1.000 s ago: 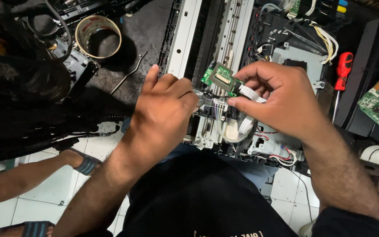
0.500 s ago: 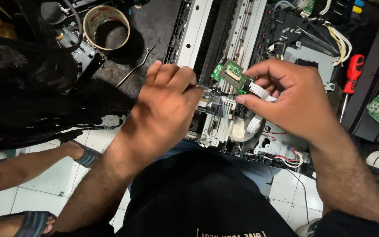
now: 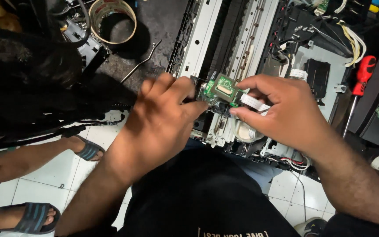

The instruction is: Routing and connecting internal ribbon cables and wires inside a printer chassis.

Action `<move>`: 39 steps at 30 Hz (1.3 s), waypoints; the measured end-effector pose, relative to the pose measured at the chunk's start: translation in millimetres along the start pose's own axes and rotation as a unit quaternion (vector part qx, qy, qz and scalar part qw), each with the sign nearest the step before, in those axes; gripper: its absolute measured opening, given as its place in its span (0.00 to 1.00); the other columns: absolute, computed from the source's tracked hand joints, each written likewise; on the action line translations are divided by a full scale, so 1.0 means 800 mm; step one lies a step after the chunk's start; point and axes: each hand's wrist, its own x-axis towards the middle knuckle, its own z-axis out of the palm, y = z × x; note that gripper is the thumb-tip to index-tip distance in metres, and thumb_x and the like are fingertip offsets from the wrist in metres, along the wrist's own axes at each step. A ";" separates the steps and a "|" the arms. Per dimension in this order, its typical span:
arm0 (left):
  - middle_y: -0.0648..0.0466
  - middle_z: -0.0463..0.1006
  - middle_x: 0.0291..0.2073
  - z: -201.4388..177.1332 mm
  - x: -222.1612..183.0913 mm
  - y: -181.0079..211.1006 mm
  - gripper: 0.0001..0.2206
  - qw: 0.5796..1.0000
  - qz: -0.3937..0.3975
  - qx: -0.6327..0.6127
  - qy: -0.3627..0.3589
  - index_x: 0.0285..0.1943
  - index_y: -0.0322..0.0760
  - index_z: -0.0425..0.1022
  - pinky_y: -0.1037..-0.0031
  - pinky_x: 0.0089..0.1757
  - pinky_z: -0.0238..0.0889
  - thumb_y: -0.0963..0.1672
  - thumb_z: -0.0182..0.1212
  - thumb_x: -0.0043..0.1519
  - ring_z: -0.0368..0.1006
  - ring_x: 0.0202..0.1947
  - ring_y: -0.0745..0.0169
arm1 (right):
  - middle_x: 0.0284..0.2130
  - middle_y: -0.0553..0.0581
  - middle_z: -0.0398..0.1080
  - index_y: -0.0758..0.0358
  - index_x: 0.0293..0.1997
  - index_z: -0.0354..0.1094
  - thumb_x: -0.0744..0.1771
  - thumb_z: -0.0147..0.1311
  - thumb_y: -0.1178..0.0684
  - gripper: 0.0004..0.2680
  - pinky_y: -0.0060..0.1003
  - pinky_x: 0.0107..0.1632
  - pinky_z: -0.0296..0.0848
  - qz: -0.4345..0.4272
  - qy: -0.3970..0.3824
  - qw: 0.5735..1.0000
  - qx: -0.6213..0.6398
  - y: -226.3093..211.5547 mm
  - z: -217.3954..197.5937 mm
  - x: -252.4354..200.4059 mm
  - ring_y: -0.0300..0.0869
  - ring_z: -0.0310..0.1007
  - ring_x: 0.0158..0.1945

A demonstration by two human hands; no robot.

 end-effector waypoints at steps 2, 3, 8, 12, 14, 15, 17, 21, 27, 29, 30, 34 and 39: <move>0.56 0.74 0.33 -0.002 -0.013 0.009 0.02 0.974 -0.071 -0.193 0.093 0.45 0.40 0.74 0.69 0.58 0.60 0.40 0.61 0.66 0.67 0.38 0.65 | 0.38 0.53 0.80 0.61 0.52 0.76 0.61 0.72 0.51 0.17 0.25 0.32 0.75 -0.022 0.000 1.000 0.001 0.000 0.003 0.001 0.33 0.72 0.25; 0.56 0.74 0.33 -0.004 -0.014 0.010 0.02 0.974 -0.071 -0.193 0.092 0.45 0.40 0.74 0.69 0.58 0.60 0.40 0.61 0.66 0.67 0.38 0.65 | 0.38 0.53 0.80 0.61 0.52 0.76 0.61 0.72 0.51 0.17 0.25 0.32 0.75 -0.023 0.000 1.000 0.002 0.002 0.004 0.000 0.33 0.72 0.25; 0.55 0.77 0.36 -0.004 -0.013 0.003 0.14 0.294 -0.196 -0.929 0.106 0.56 0.39 0.83 0.63 0.37 0.66 0.40 0.61 0.62 0.69 0.20 0.60 | 0.39 0.53 0.79 0.61 0.52 0.76 0.62 0.73 0.48 0.17 0.33 0.30 0.71 -0.086 0.014 0.995 -0.052 0.008 0.013 -0.003 0.37 0.63 0.21; 0.57 0.76 0.39 -0.004 -0.012 0.008 0.15 0.382 -0.176 -0.901 0.105 0.61 0.46 0.80 0.72 0.32 0.69 0.43 0.60 0.65 0.72 0.28 0.68 | 0.42 0.56 0.79 0.61 0.51 0.76 0.62 0.72 0.47 0.16 0.41 0.41 0.75 -0.086 0.021 0.993 -0.084 0.004 0.014 0.000 0.42 0.73 0.28; 0.54 0.78 0.35 -0.001 -0.008 0.006 0.13 0.302 -0.172 -0.931 0.114 0.57 0.39 0.81 0.67 0.24 0.65 0.43 0.65 0.64 0.70 0.21 0.61 | 0.43 0.58 0.78 0.63 0.52 0.75 0.64 0.70 0.48 0.15 0.42 0.42 0.75 -0.098 0.009 0.989 -0.110 0.002 0.015 0.001 0.42 0.73 0.27; 0.54 0.78 0.35 -0.002 -0.009 0.007 0.13 0.302 -0.171 -0.931 0.113 0.57 0.39 0.81 0.67 0.24 0.65 0.43 0.65 0.64 0.70 0.21 0.61 | 0.43 0.58 0.78 0.63 0.52 0.75 0.64 0.70 0.48 0.15 0.42 0.42 0.75 -0.097 0.009 0.989 -0.109 -0.001 0.014 0.003 0.42 0.73 0.27; 0.61 0.79 0.42 -0.002 -0.011 0.008 0.16 0.351 -0.190 -0.911 0.105 0.59 0.46 0.81 0.71 0.31 0.67 0.47 0.68 0.62 0.75 0.30 0.63 | 0.34 0.55 0.76 0.66 0.52 0.74 0.64 0.70 0.49 0.16 0.42 0.39 0.75 -0.112 -0.007 0.986 -0.120 -0.008 0.012 0.006 0.45 0.74 0.35; 0.58 0.80 0.41 -0.001 -0.010 0.004 0.15 0.318 -0.178 -0.925 0.103 0.58 0.42 0.80 0.67 0.34 0.69 0.47 0.68 0.63 0.76 0.32 0.63 | 0.39 0.58 0.77 0.69 0.60 0.70 0.64 0.68 0.49 0.20 0.46 0.49 0.77 -0.112 -0.024 0.989 -0.089 -0.015 0.011 0.011 0.44 0.75 0.31; 0.58 0.80 0.39 0.000 -0.012 0.012 0.17 0.310 -0.164 -0.930 0.108 0.61 0.43 0.80 0.66 0.34 0.69 0.46 0.68 0.62 0.74 0.29 0.60 | 0.25 0.50 0.62 0.61 0.61 0.72 0.66 0.65 0.58 0.16 0.36 0.34 0.65 -0.147 -0.038 0.987 -0.055 -0.006 0.014 0.014 0.42 0.61 0.28; 0.57 0.81 0.38 0.002 -0.009 0.011 0.17 0.260 -0.166 -0.945 0.108 0.59 0.41 0.80 0.63 0.34 0.69 0.43 0.70 0.61 0.75 0.28 0.58 | 0.29 0.53 0.66 0.63 0.61 0.72 0.65 0.66 0.60 0.17 0.39 0.37 0.68 -0.161 -0.043 0.984 -0.066 -0.005 0.014 0.015 0.43 0.64 0.30; 0.57 0.81 0.38 0.001 -0.010 0.013 0.17 0.259 -0.166 -0.945 0.108 0.59 0.41 0.80 0.63 0.34 0.69 0.43 0.70 0.61 0.75 0.28 0.58 | 0.29 0.53 0.66 0.63 0.61 0.72 0.65 0.66 0.60 0.17 0.39 0.37 0.68 -0.161 -0.044 0.984 -0.067 -0.008 0.013 0.016 0.43 0.64 0.30; 0.57 0.81 0.41 -0.003 -0.012 0.020 0.18 0.269 -0.184 -0.938 0.115 0.61 0.43 0.78 0.62 0.37 0.71 0.44 0.71 0.61 0.77 0.31 0.58 | 0.25 0.51 0.64 0.64 0.57 0.74 0.66 0.63 0.58 0.13 0.40 0.35 0.68 -0.157 -0.043 0.985 -0.064 -0.013 0.014 0.017 0.43 0.63 0.27; 0.54 0.80 0.42 -0.003 -0.011 0.024 0.18 0.262 -0.172 -0.943 0.117 0.62 0.41 0.77 0.62 0.37 0.72 0.44 0.69 0.62 0.77 0.33 0.61 | 0.24 0.51 0.64 0.64 0.56 0.75 0.66 0.64 0.57 0.13 0.38 0.31 0.65 -0.150 -0.051 0.985 -0.071 -0.013 0.014 0.020 0.42 0.62 0.27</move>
